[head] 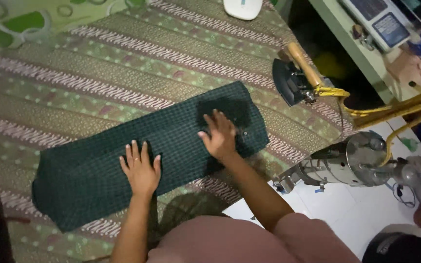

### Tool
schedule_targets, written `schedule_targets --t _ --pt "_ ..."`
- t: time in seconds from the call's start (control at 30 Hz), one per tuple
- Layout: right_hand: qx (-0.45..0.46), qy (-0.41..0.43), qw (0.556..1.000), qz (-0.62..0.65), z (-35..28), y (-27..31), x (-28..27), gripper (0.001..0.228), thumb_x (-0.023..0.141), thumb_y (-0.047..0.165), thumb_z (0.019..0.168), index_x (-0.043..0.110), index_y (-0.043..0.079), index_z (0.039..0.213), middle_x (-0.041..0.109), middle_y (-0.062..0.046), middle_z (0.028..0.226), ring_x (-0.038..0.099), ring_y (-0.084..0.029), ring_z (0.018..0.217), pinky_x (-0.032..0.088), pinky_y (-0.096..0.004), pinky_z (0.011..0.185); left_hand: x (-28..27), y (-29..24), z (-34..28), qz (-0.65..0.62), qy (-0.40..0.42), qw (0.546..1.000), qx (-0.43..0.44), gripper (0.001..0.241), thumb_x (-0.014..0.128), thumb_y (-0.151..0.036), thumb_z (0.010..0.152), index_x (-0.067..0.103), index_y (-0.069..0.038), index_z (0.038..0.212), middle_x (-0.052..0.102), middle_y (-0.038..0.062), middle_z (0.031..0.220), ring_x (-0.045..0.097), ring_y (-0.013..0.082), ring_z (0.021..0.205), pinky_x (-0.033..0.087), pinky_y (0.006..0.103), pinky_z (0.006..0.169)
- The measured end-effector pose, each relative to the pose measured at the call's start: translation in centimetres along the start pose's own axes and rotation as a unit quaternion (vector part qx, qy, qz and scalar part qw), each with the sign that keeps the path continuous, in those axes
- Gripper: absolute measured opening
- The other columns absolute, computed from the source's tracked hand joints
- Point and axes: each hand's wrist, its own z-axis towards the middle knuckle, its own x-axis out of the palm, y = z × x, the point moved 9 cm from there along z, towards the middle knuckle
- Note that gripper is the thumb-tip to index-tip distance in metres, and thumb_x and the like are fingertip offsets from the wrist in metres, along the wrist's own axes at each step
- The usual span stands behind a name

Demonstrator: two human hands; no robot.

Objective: The person folds a dark green checkered shirt on a patterned bedspread. They smooth the fabric, fold the sleeves inward, fold the shirt in half lengthwise, and then fold it into a compact rectangle.

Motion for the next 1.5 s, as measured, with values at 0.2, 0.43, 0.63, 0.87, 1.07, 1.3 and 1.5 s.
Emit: schedule_targets --t 0.2,0.43,0.63,0.87,1.07,1.3,1.5 --pt "-0.089 -0.010 0.978 -0.187 -2.3 -5.1 5.7 0.080 0.074 0.060 0.085 0.047 0.032 0.155 0.046 -0.011 0.156 0.036 -0.039 0.147 0.028 -0.065 0.113 3.3 9.8 -2.8 0.074 0.157 0.974 -0.144 0.070 0.038 -0.059 0.106 0.037 -0.020 0.164 0.032 0.023 0.169 0.025 0.0376 0.159 0.011 0.0720 0.121" --pt "-0.006 0.114 0.977 -0.179 -1.7 -6.4 5.4 0.058 0.056 0.058 0.098 0.056 0.028 0.148 0.055 -0.005 0.154 0.048 -0.030 0.143 0.031 -0.062 0.118 0.9 18.5 -3.7 0.128 0.104 0.965 -0.201 0.064 0.032 -0.062 0.109 0.044 -0.028 0.162 0.032 0.020 0.172 0.022 0.0367 0.161 0.008 0.0749 0.120" --pt "0.026 0.157 0.977 -0.141 -2.3 -8.0 6.6 0.057 0.048 0.056 0.104 0.050 0.029 0.153 0.046 -0.001 0.162 0.040 -0.030 0.150 0.024 -0.061 0.122 -1.3 22.8 -2.2 0.099 0.065 0.960 -0.252 0.057 0.034 -0.055 0.112 0.052 -0.023 0.156 0.051 0.011 0.157 0.036 0.0356 0.153 0.016 0.0725 0.118" --pt "0.062 0.096 0.993 0.027 -2.7 -5.9 3.6 0.056 0.058 0.039 0.104 0.047 0.027 0.157 0.040 -0.008 0.165 0.033 -0.036 0.152 0.023 -0.061 0.120 -7.0 34.7 -5.4 0.084 -0.179 0.928 -0.317 0.035 0.058 -0.035 0.114 0.075 -0.007 0.127 0.072 0.024 0.117 0.064 0.0476 0.111 0.045 0.0618 0.091" --pt "-0.088 0.189 0.977 0.037 -7.1 6.9 8.8 0.068 0.066 0.048 0.095 0.050 0.021 0.155 0.044 -0.010 0.162 0.038 -0.034 0.150 0.027 -0.051 0.118 -8.3 35.2 -5.0 -0.079 -0.116 0.930 -0.339 0.033 0.062 -0.027 0.109 0.074 0.000 0.122 0.071 0.031 0.106 0.065 0.0544 0.103 0.047 0.0637 0.088" --pt "-0.221 0.259 0.932 0.122 -10.4 25.3 10.3 0.076 0.066 0.054 0.092 0.046 0.019 0.157 0.039 -0.022 0.162 0.035 -0.043 0.149 0.027 -0.059 0.116 -1.2 40.3 -7.0 -0.150 0.072 0.885 -0.434 0.060 0.071 -0.060 0.094 0.065 -0.020 0.138 0.068 0.017 0.129 0.062 0.0405 0.123 0.050 0.0592 0.097" --pt "-0.294 0.323 0.899 -0.034 -13.1 28.7 13.3 0.072 0.057 0.059 0.095 0.041 0.028 0.158 0.032 -0.014 0.167 0.028 -0.038 0.153 0.022 -0.062 0.118 -0.8 43.5 -7.2 -0.126 0.048 0.922 -0.363 0.026 0.077 -0.024 0.096 0.073 -0.016 0.119 0.075 0.016 0.111 0.068 0.0422 0.110 0.051 0.0541 0.097"
